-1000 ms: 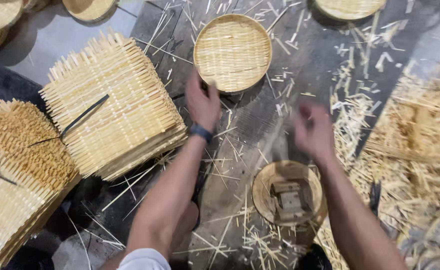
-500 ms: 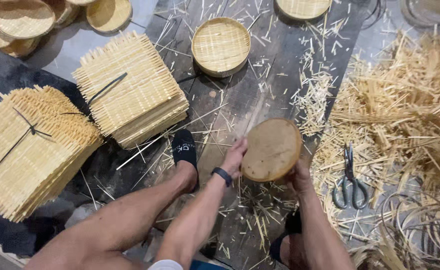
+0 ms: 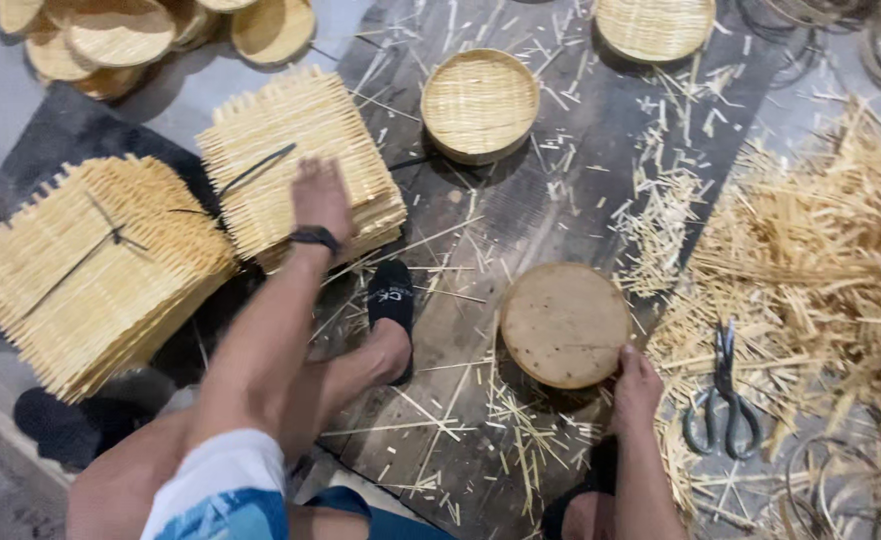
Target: The person sits on the floor of a bamboo workshop and assembles bamboo steamer baskets. They trim protruding bamboo strips from a woven mat with scissors, fit the woven mat into a round bamboo rim, press and bend the rim strips to secure the mat, and place finished pieces onto a stack.
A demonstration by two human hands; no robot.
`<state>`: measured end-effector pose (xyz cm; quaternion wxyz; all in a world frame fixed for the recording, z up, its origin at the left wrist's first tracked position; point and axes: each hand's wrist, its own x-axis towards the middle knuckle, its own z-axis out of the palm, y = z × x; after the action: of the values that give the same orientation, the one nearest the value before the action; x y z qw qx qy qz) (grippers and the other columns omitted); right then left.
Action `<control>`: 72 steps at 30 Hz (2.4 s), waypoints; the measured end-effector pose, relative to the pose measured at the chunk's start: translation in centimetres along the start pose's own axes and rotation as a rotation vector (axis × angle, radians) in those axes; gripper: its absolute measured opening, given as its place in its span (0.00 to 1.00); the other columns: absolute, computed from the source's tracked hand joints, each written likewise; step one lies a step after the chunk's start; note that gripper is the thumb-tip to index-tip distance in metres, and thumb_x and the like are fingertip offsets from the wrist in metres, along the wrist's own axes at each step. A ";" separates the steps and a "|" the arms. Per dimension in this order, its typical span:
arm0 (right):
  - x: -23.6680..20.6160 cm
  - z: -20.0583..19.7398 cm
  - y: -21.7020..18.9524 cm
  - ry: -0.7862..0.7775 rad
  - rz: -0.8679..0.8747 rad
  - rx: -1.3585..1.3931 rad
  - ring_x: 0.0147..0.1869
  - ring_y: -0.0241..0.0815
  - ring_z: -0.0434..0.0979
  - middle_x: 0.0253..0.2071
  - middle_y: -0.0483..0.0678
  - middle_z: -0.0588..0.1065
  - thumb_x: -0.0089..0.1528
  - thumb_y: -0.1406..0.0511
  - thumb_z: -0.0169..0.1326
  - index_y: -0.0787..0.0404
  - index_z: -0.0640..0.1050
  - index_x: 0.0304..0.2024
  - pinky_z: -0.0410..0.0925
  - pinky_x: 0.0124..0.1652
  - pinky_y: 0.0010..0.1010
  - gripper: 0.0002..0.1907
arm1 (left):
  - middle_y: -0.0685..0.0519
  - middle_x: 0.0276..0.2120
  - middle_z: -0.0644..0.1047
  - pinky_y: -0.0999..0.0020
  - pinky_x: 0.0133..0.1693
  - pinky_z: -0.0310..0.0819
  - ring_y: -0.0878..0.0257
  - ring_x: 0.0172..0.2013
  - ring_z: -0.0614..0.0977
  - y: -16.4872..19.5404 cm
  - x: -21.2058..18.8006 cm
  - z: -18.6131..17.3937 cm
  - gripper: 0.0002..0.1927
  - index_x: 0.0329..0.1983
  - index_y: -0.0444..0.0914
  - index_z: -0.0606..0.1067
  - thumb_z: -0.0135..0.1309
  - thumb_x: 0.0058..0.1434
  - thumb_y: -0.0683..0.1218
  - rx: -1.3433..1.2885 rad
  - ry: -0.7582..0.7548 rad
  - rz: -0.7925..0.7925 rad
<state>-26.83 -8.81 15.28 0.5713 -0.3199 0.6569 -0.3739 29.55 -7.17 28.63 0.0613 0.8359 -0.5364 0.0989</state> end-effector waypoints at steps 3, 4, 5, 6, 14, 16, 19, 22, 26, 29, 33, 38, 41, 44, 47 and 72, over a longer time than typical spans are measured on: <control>-0.4 0.0 -0.4 0.003 -0.079 -0.075 0.41 0.30 0.75 0.40 0.41 0.79 0.71 0.57 0.52 0.65 0.81 0.47 0.69 0.42 0.21 0.17 | 0.35 0.52 0.76 0.50 0.56 0.72 0.41 0.57 0.77 -4.8 0.1 -2.0 0.33 0.51 0.33 0.75 0.68 0.44 0.52 0.005 -0.501 -0.185; -0.5 -0.1 -0.4 -0.008 -0.069 -0.055 0.40 0.31 0.74 0.39 0.42 0.78 0.72 0.57 0.52 0.66 0.80 0.45 0.68 0.40 0.23 0.17 | 0.38 0.50 0.79 0.53 0.55 0.75 0.45 0.54 0.79 -5.9 0.0 -2.5 0.23 0.48 0.34 0.78 0.67 0.54 0.53 -0.039 -0.677 -0.263; -0.5 -0.2 -0.3 -0.018 -0.054 -0.037 0.38 0.32 0.73 0.38 0.42 0.77 0.73 0.57 0.52 0.67 0.80 0.44 0.68 0.38 0.24 0.18 | 0.38 0.46 0.80 0.52 0.52 0.75 0.44 0.50 0.80 -6.5 -0.1 -2.7 0.19 0.45 0.36 0.78 0.65 0.56 0.52 -0.062 -0.643 -0.183; -0.4 -0.4 -0.2 -0.026 -0.040 -0.017 0.36 0.32 0.71 0.37 0.43 0.77 0.74 0.57 0.53 0.67 0.79 0.42 0.67 0.36 0.26 0.18 | 0.39 0.41 0.81 0.50 0.48 0.76 0.43 0.46 0.81 -7.1 0.0 -3.0 0.14 0.42 0.37 0.79 0.62 0.58 0.50 -0.086 -0.606 -0.100; 0.9 -2.3 0.0 -0.177 -0.046 0.288 0.31 0.33 0.70 0.33 0.41 0.72 0.77 0.60 0.52 0.66 0.75 0.43 0.66 0.30 0.25 0.15 | 0.46 0.31 0.82 0.54 0.39 0.79 0.48 0.33 0.84 -3.8 -1.7 -2.7 0.11 0.38 0.45 0.84 0.56 0.53 0.45 -0.337 -0.226 0.137; 0.7 -2.4 -0.5 -0.174 -0.039 0.305 0.32 0.34 0.72 0.33 0.42 0.73 0.76 0.61 0.51 0.66 0.75 0.44 0.67 0.31 0.26 0.13 | 0.47 0.31 0.83 0.55 0.41 0.79 0.49 0.35 0.84 -1.3 -3.4 -2.2 0.08 0.35 0.45 0.85 0.57 0.55 0.46 -0.311 -0.443 0.170; 0.0 -2.6 -1.4 -0.014 0.008 0.155 0.34 0.39 0.78 0.34 0.46 0.78 0.71 0.59 0.47 0.65 0.77 0.48 0.72 0.34 0.28 0.16 | 0.46 0.35 0.83 0.57 0.44 0.78 0.49 0.38 0.84 0.3 -4.9 -1.8 0.10 0.40 0.45 0.84 0.60 0.57 0.51 -0.352 -0.520 0.095; -0.7 -3.0 -1.9 0.022 0.026 0.154 0.35 0.39 0.78 0.34 0.47 0.77 0.71 0.58 0.48 0.65 0.77 0.48 0.73 0.35 0.29 0.16 | 0.41 0.48 0.79 0.53 0.52 0.73 0.45 0.49 0.80 -0.8 -6.2 -1.7 0.31 0.57 0.42 0.77 0.65 0.48 0.54 -0.339 -0.435 0.004; -1.0 -3.1 -1.5 -0.014 0.025 0.226 0.34 0.39 0.77 0.34 0.47 0.76 0.71 0.58 0.49 0.64 0.76 0.46 0.71 0.34 0.29 0.15 | 0.43 0.64 0.66 0.48 0.63 0.63 0.42 0.65 0.64 -1.7 -8.8 -0.2 0.52 0.68 0.36 0.62 0.70 0.42 0.56 -0.048 -0.454 0.119; -1.1 -2.9 -1.2 -0.101 -0.006 0.317 0.33 0.38 0.74 0.33 0.46 0.73 0.72 0.60 0.50 0.64 0.75 0.44 0.67 0.30 0.28 0.12 | 0.46 0.68 0.64 0.44 0.63 0.63 0.44 0.69 0.63 -0.5 -10.2 1.6 0.42 0.71 0.37 0.61 0.64 0.55 0.50 0.134 -0.286 0.142; -1.8 -2.8 -1.9 -0.045 0.055 0.268 0.32 0.38 0.75 0.32 0.47 0.75 0.70 0.60 0.48 0.64 0.75 0.42 0.68 0.30 0.27 0.12 | 0.44 0.72 0.61 0.35 0.64 0.61 0.43 0.73 0.60 0.5 -10.2 1.9 0.32 0.73 0.39 0.62 0.54 0.65 0.46 0.116 -0.297 0.061; -2.9 -2.7 -3.0 -0.035 0.077 0.274 0.30 0.35 0.73 0.30 0.45 0.73 0.69 0.63 0.48 0.62 0.74 0.41 0.65 0.28 0.25 0.09 | 0.35 0.76 0.45 0.33 0.65 0.54 0.35 0.74 0.46 0.8 -9.5 0.4 0.45 0.76 0.43 0.51 0.55 0.57 0.49 0.065 -0.446 -0.040; -2.9 -2.4 -2.7 -0.093 0.069 0.325 0.28 0.34 0.69 0.28 0.43 0.71 0.70 0.63 0.49 0.62 0.73 0.38 0.62 0.25 0.24 0.09 | 0.34 0.76 0.43 0.32 0.65 0.52 0.34 0.74 0.45 1.2 -9.4 0.2 0.42 0.78 0.44 0.49 0.50 0.62 0.48 0.140 -0.466 -0.036; -2.5 -2.4 -2.1 -0.093 0.086 0.322 0.27 0.34 0.68 0.27 0.43 0.70 0.70 0.64 0.47 0.63 0.73 0.36 0.60 0.24 0.23 0.10 | 0.34 0.75 0.45 0.33 0.64 0.53 0.34 0.73 0.48 1.3 -8.9 0.4 0.44 0.78 0.45 0.48 0.53 0.61 0.49 0.175 -0.506 -0.025; -2.1 -2.7 -1.7 -0.100 0.093 0.324 0.26 0.34 0.67 0.26 0.43 0.69 0.69 0.65 0.47 0.62 0.73 0.35 0.60 0.24 0.23 0.09 | 0.35 0.72 0.52 0.42 0.64 0.58 0.38 0.70 0.55 0.4 -7.3 -0.1 0.50 0.78 0.47 0.49 0.61 0.55 0.51 0.076 -0.635 -0.019; -2.8 -3.0 -4.2 -0.119 -0.101 -0.002 0.34 0.30 0.75 0.35 0.42 0.79 0.58 0.71 0.63 0.65 0.79 0.44 0.69 0.35 0.23 0.12 | 0.45 0.54 0.79 0.51 0.64 0.67 0.55 0.56 0.78 23.4 -18.3 -0.1 0.25 0.60 0.39 0.72 0.61 0.62 0.52 -0.668 -0.574 0.413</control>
<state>-29.39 -8.19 20.52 0.5893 -0.3751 0.6052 -0.3818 0.84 -0.76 24.46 0.1548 0.6400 -0.6890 -0.3028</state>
